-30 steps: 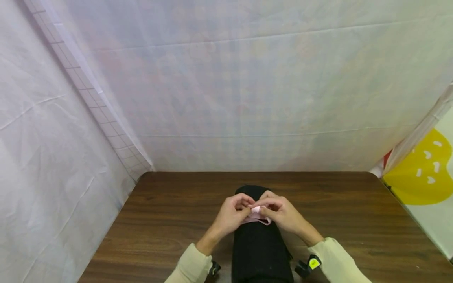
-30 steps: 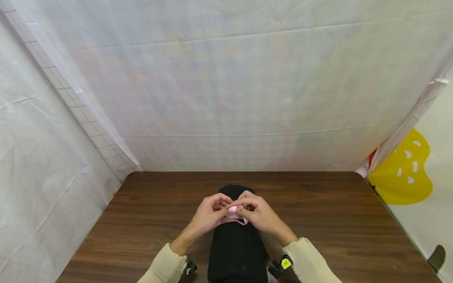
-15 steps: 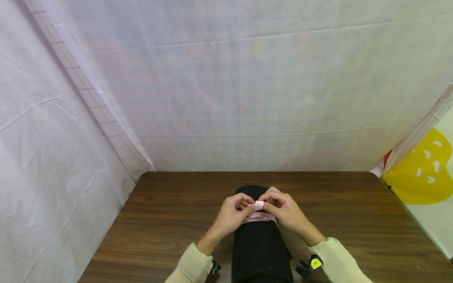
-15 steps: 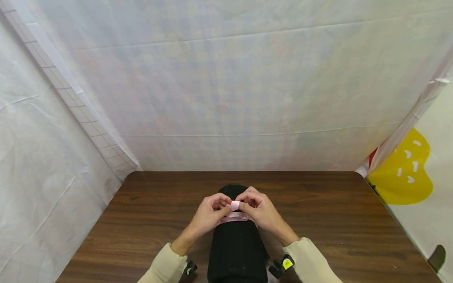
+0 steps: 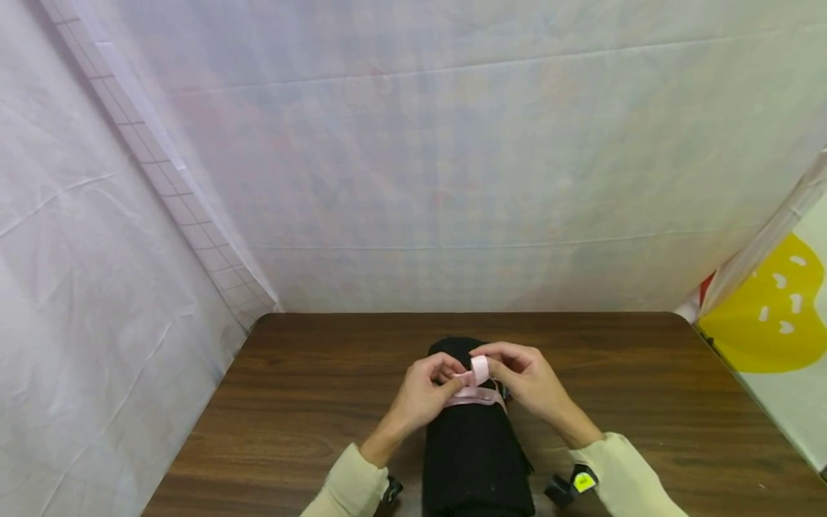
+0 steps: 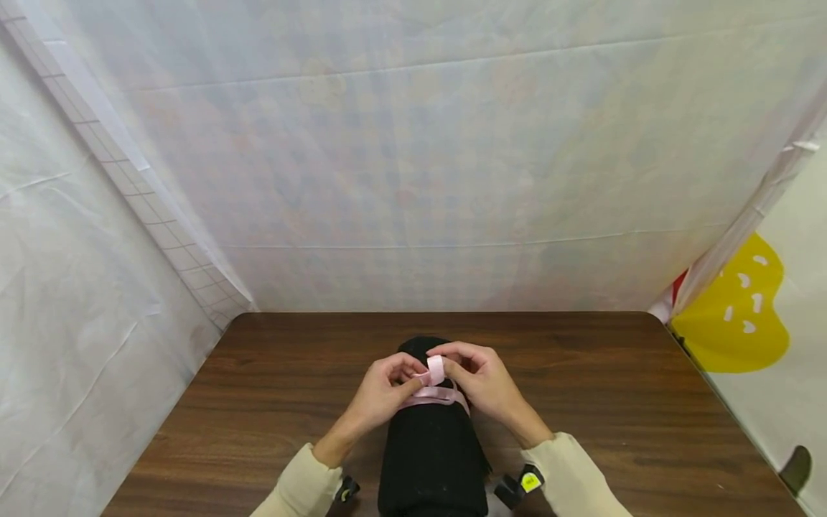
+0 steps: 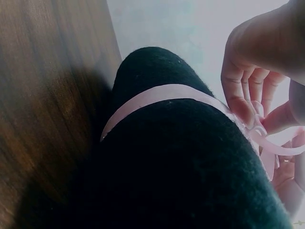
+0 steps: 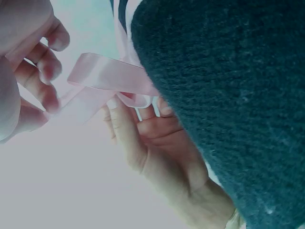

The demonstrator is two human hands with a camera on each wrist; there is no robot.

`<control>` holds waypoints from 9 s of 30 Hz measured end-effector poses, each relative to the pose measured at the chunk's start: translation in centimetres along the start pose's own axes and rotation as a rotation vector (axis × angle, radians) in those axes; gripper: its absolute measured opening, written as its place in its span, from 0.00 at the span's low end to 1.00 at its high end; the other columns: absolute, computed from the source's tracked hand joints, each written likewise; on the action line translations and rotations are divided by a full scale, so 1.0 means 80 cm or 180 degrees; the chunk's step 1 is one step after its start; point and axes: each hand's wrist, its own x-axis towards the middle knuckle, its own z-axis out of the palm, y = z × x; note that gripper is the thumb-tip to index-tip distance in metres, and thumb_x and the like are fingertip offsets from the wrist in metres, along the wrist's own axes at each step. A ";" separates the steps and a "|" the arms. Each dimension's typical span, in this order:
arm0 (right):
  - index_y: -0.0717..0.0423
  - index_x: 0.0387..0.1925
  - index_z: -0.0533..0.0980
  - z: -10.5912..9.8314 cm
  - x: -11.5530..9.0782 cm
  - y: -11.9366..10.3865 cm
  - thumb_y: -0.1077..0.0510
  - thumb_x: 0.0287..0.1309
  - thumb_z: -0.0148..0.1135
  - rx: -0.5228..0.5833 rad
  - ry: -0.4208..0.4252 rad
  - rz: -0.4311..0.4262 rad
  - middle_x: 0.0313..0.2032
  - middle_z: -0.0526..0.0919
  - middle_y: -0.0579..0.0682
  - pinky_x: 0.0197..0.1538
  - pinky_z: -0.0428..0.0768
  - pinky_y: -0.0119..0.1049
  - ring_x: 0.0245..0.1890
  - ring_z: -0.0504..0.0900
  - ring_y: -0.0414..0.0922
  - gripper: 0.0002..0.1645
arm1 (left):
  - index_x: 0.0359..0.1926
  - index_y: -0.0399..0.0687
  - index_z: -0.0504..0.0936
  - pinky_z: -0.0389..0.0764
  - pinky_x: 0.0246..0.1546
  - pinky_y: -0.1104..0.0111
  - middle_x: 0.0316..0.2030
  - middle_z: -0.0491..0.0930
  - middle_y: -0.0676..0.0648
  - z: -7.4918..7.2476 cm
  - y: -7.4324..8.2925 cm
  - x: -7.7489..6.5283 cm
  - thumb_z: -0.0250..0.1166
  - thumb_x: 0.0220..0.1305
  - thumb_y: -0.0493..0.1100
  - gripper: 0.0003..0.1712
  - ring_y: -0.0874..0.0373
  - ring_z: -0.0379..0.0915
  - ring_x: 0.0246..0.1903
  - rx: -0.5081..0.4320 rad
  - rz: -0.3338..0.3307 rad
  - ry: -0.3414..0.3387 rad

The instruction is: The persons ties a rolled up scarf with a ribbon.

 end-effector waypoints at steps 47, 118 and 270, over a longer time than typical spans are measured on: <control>0.58 0.37 0.84 -0.037 0.007 -0.030 0.56 0.60 0.67 -0.0831 -0.0334 0.1360 0.32 0.85 0.50 0.32 0.75 0.32 0.29 0.75 0.40 0.08 | 0.28 0.54 0.84 0.71 0.20 0.73 0.21 0.76 0.58 -0.033 0.005 -0.002 0.72 0.58 0.58 0.15 0.66 0.70 0.20 0.0597 -0.0177 -0.0209; 0.52 0.37 0.84 -0.053 0.005 -0.014 0.61 0.67 0.60 -0.0776 -0.0817 0.0597 0.25 0.74 0.40 0.25 0.68 0.29 0.24 0.67 0.33 0.07 | 0.25 0.42 0.78 0.58 0.15 0.76 0.16 0.64 0.55 -0.080 0.006 -0.002 0.69 0.62 0.36 0.10 0.70 0.55 0.14 0.0189 0.0148 -0.0502; 0.60 0.44 0.79 -0.140 -0.057 0.048 0.62 0.73 0.50 -0.0078 -0.1455 0.1124 0.20 0.77 0.61 0.18 0.70 0.33 0.16 0.71 0.41 0.11 | 0.34 0.33 0.80 0.62 0.13 0.77 0.20 0.74 0.47 -0.148 -0.049 -0.039 0.67 0.65 0.40 0.11 0.65 0.62 0.14 -0.0216 -0.0637 -0.0944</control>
